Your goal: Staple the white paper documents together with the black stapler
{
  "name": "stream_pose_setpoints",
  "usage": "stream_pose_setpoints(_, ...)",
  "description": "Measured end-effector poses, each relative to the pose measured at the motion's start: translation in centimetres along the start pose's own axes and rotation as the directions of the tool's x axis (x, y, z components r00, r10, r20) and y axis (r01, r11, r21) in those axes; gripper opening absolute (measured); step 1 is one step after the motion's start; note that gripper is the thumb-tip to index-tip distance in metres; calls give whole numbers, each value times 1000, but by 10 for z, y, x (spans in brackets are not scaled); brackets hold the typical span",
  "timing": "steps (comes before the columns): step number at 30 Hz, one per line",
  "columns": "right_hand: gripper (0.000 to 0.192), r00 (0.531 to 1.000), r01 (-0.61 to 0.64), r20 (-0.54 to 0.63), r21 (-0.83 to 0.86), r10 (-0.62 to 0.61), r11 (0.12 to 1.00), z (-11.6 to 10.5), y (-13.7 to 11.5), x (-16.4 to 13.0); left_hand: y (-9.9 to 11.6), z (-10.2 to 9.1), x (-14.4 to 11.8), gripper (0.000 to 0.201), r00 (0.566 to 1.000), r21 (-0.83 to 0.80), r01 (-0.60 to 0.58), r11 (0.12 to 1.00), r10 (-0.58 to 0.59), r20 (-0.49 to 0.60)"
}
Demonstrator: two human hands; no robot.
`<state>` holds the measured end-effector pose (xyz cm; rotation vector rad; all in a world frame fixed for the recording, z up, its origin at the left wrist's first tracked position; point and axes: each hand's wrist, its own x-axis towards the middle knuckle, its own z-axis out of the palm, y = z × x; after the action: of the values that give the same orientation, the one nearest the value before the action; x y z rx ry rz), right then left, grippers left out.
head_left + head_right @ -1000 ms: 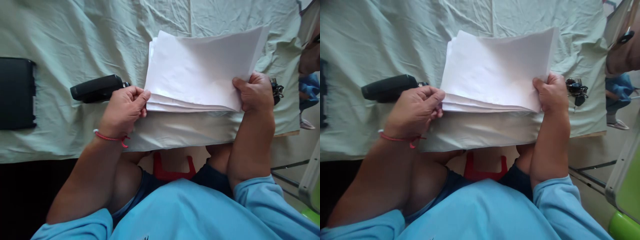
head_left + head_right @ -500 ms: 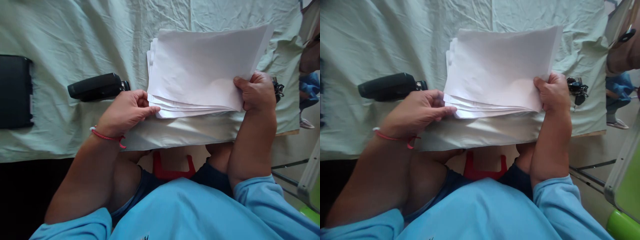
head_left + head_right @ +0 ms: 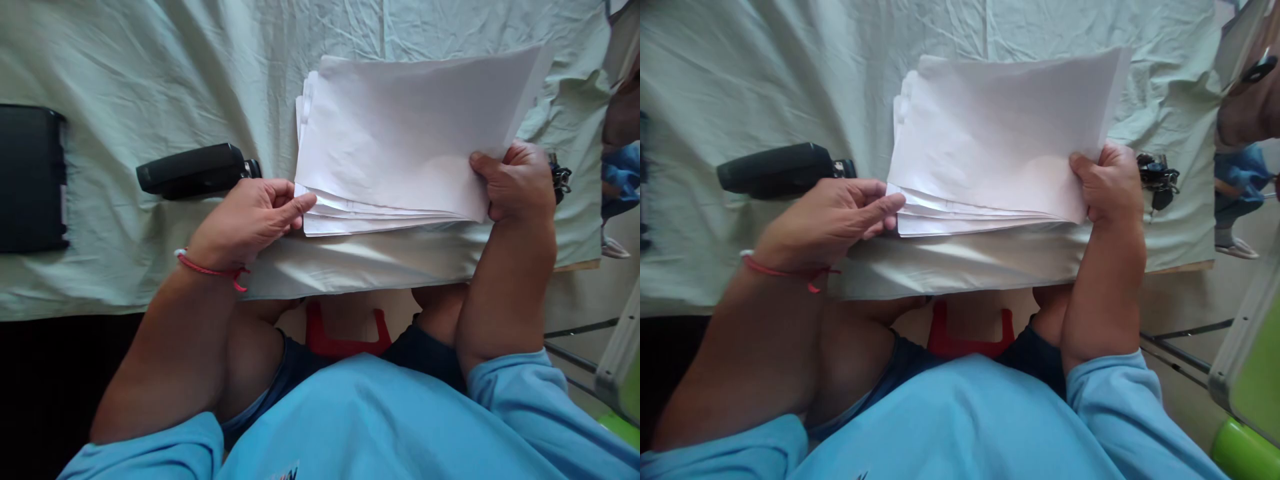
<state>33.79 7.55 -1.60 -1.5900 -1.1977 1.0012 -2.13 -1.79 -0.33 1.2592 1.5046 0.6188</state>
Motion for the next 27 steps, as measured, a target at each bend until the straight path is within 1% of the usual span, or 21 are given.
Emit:
stream_pose_setpoints(3,27,1000,17,22,11,-17,1000,0,1,0,-1,2,2,42,998,-20,11,1000,-12,-55)
stream_pose_setpoints(7,36,998,32,51,69,-36,997,-2,1,-1,3,7,0,40,997,-31,18,999,-20,-78)
stream_pose_setpoints(11,44,994,67,75,172,-81,983,-6,-2,-2,7,9,-4,55,989,-123,-5,992,-14,-146)
stream_pose_setpoints(13,46,993,74,74,170,-88,983,-7,-3,-2,8,9,-5,62,982,-138,16,990,-42,-184)
stream_pose_setpoints(16,51,993,82,75,158,-94,984,-8,-5,-3,7,12,-4,63,974,-161,65,985,-98,-203)
stream_pose_setpoints(17,52,992,91,77,157,-104,983,-8,-5,-4,6,13,-3,60,974,-199,44,979,-87,-211)
stream_pose_setpoints(20,51,987,116,91,163,-132,980,-9,-5,-6,4,17,-1,49,964,-321,-77,944,-12,-266)
stream_pose_setpoints(24,49,976,100,174,188,-133,977,-8,-4,-8,5,16,-2,34,930,-291,-142,946,27,-367)
stream_pose_setpoints(26,47,969,103,200,211,-146,972,-6,-5,-8,7,14,-3,26,911,-294,-220,930,88,-404)
stream_pose_setpoints(27,46,968,116,193,225,-161,967,-5,-6,-9,6,14,-4,23,902,-307,-268,913,126,-414)
